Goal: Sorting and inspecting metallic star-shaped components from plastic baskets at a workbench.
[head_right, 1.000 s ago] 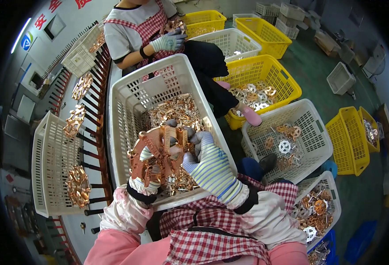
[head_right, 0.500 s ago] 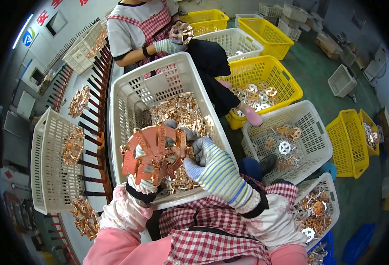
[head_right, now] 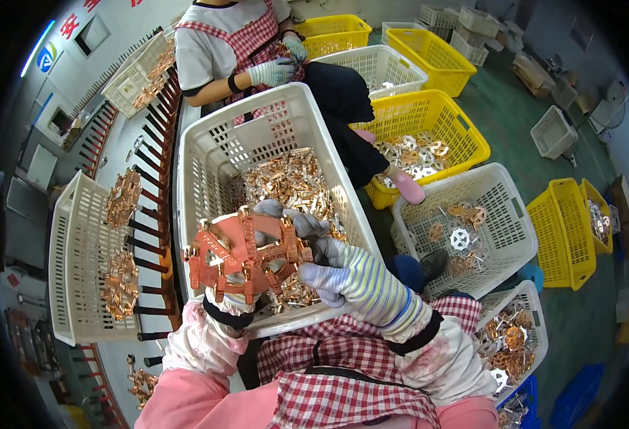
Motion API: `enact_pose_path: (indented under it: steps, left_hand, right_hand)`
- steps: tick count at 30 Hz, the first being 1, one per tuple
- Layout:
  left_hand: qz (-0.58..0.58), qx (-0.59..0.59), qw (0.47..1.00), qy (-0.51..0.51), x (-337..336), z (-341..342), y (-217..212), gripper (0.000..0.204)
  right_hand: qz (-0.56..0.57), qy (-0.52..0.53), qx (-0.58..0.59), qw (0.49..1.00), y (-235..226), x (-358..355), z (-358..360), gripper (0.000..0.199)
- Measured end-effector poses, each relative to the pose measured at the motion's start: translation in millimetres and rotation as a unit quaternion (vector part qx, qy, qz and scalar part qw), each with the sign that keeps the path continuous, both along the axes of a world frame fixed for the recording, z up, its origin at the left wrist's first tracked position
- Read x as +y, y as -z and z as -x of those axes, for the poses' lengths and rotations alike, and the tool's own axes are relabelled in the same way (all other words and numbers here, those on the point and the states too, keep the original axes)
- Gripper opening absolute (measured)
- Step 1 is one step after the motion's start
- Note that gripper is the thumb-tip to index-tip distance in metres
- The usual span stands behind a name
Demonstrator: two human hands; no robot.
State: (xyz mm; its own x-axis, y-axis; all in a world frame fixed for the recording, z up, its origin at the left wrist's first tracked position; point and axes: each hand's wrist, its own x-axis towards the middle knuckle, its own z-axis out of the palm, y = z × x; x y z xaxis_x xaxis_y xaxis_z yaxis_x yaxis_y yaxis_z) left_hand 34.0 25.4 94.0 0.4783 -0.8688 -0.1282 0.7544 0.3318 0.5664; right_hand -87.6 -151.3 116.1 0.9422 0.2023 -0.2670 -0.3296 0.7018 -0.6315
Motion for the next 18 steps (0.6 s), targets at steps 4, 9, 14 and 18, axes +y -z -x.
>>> enact_pose_path:
  steps: [4,9,14,18]
  left_hand:
    - [0.024,-0.030,0.999,0.021,0,-6,13,0.054]
    - [0.020,-0.046,0.998,0.022,-1,-6,12,0.055]
    - [0.001,-0.063,0.998,0.000,-2,2,-2,0.055]
    - [-0.015,-0.071,0.997,-0.018,11,10,-11,0.055]
  right_hand:
    - [0.554,0.227,-0.212,0.772,17,7,-6,0.021]
    - [0.131,0.075,-0.006,0.989,5,6,4,0.019]
    - [0.517,0.267,-0.215,0.784,21,12,3,0.022]
    - [0.129,0.058,0.002,0.990,-6,10,10,0.029]
